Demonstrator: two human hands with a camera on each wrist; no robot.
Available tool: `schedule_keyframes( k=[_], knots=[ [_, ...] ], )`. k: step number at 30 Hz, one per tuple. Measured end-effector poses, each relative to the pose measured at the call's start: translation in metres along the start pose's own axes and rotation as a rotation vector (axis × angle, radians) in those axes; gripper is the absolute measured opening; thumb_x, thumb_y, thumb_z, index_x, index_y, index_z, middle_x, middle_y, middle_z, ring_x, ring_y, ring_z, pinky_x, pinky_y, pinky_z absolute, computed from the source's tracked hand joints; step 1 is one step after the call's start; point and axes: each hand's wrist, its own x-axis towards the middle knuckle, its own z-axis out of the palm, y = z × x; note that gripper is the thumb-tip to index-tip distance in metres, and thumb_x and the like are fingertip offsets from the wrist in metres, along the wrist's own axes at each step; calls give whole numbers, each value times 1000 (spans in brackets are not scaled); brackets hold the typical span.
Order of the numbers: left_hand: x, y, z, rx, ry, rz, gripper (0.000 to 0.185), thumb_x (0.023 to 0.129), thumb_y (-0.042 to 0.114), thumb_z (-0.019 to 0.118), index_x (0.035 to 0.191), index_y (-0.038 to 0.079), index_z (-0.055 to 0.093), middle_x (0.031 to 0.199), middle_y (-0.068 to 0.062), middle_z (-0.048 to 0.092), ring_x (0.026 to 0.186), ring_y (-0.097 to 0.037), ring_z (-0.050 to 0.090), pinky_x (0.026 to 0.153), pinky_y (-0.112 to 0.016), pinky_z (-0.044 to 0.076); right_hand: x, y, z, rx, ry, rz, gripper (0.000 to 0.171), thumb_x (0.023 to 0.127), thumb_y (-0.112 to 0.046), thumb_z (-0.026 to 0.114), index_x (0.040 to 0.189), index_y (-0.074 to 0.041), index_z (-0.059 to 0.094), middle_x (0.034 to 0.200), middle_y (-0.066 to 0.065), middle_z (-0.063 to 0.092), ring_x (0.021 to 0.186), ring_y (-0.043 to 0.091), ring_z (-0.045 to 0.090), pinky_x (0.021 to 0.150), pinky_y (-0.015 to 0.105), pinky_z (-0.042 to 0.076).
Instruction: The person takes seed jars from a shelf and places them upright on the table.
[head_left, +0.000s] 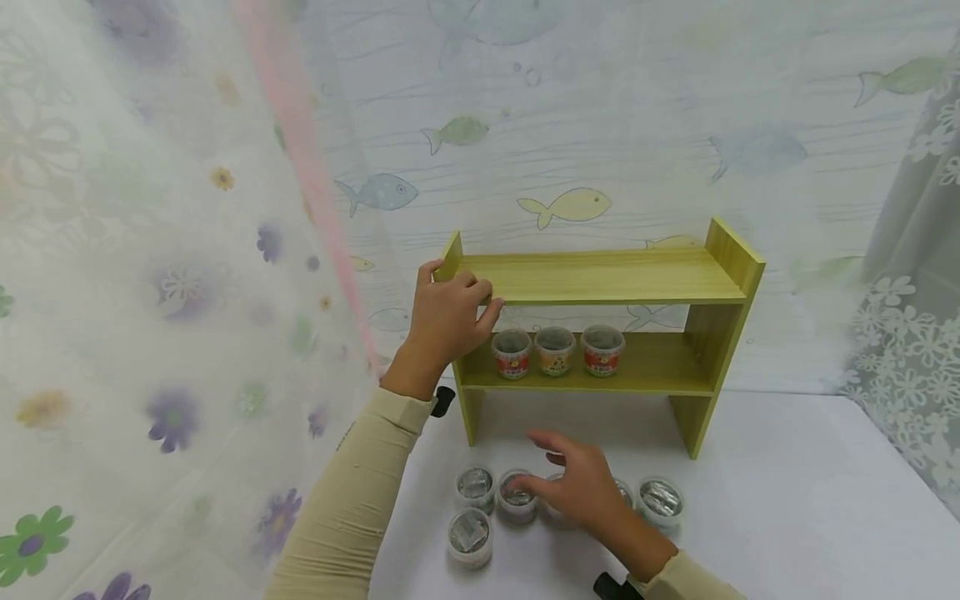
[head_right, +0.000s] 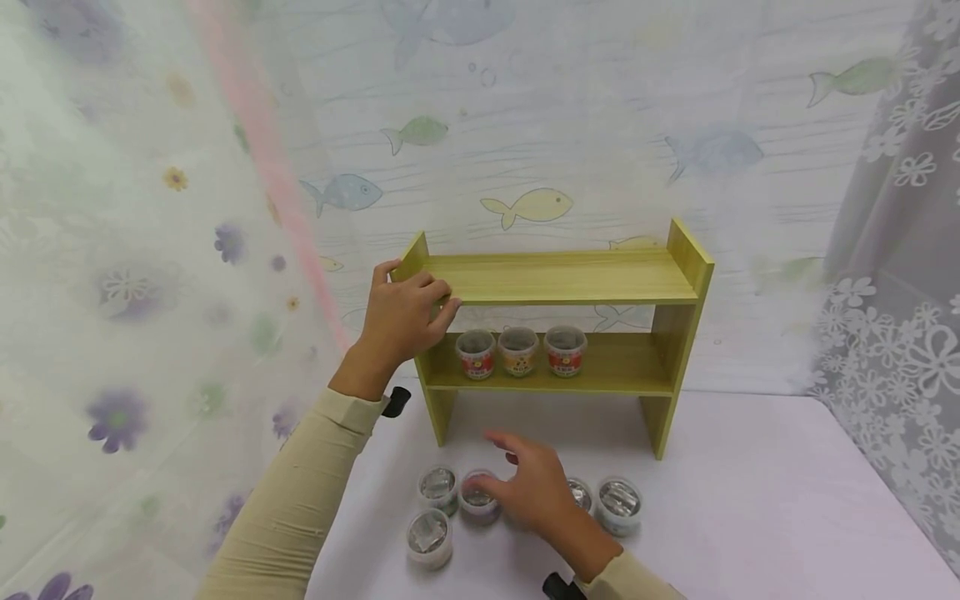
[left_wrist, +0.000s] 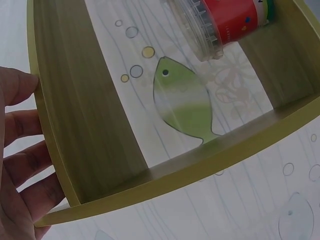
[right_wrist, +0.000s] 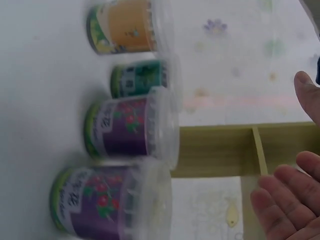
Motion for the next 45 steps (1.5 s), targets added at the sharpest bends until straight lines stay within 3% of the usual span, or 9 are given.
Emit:
schedule_keyframes(
  k=[5,15,25,28,35,40,45],
  knots=[
    [-1,1,-1,-6,-13,-2,26,102,41,61,91,20,72,91,2,72,75,-18,69,114,-60,35,7,1,-15,-103,37,-6,66,74,-50,89,133,-26,69,132,-3,72,113,27,73,91,41,61],
    [-3,-2,0,4,-4,-4,26,101,42,61,90,20,71,91,2,72,76,-18,69,114,-60,35,25,10,-37,-187,155,-207,64,72,-38,94,126,-12,70,136,5,68,128,28,64,102,49,54],
    [-5,-1,0,-10,11,-5,25,100,40,62,89,20,72,88,1,71,72,-19,68,114,-60,35,45,20,-56,-142,286,-302,63,69,-17,97,123,-2,67,127,13,67,119,29,62,97,48,52],
    [-5,-1,0,-14,11,-9,25,100,40,62,89,20,72,87,1,71,72,-19,67,113,-60,36,50,21,-64,-159,335,-287,65,69,-19,97,124,-3,68,128,15,66,120,32,58,96,48,48],
    [-3,-1,0,-14,2,-8,26,101,40,61,90,20,73,86,1,71,74,-18,68,114,-60,35,59,21,-83,-220,391,-157,77,65,-30,99,129,-3,65,139,21,57,130,42,49,105,62,41],
    [-3,0,1,-5,1,-5,26,101,41,61,91,20,72,86,2,70,73,-18,67,114,-60,35,71,29,-93,-183,385,-92,79,71,-31,97,135,-4,60,139,21,54,127,43,49,101,63,42],
    [-1,0,0,-3,7,-6,26,101,42,61,91,21,72,86,2,69,71,-18,66,115,-59,35,87,41,-105,-50,304,26,87,79,-40,91,149,-9,50,157,16,44,143,39,42,111,59,42]
  ],
)
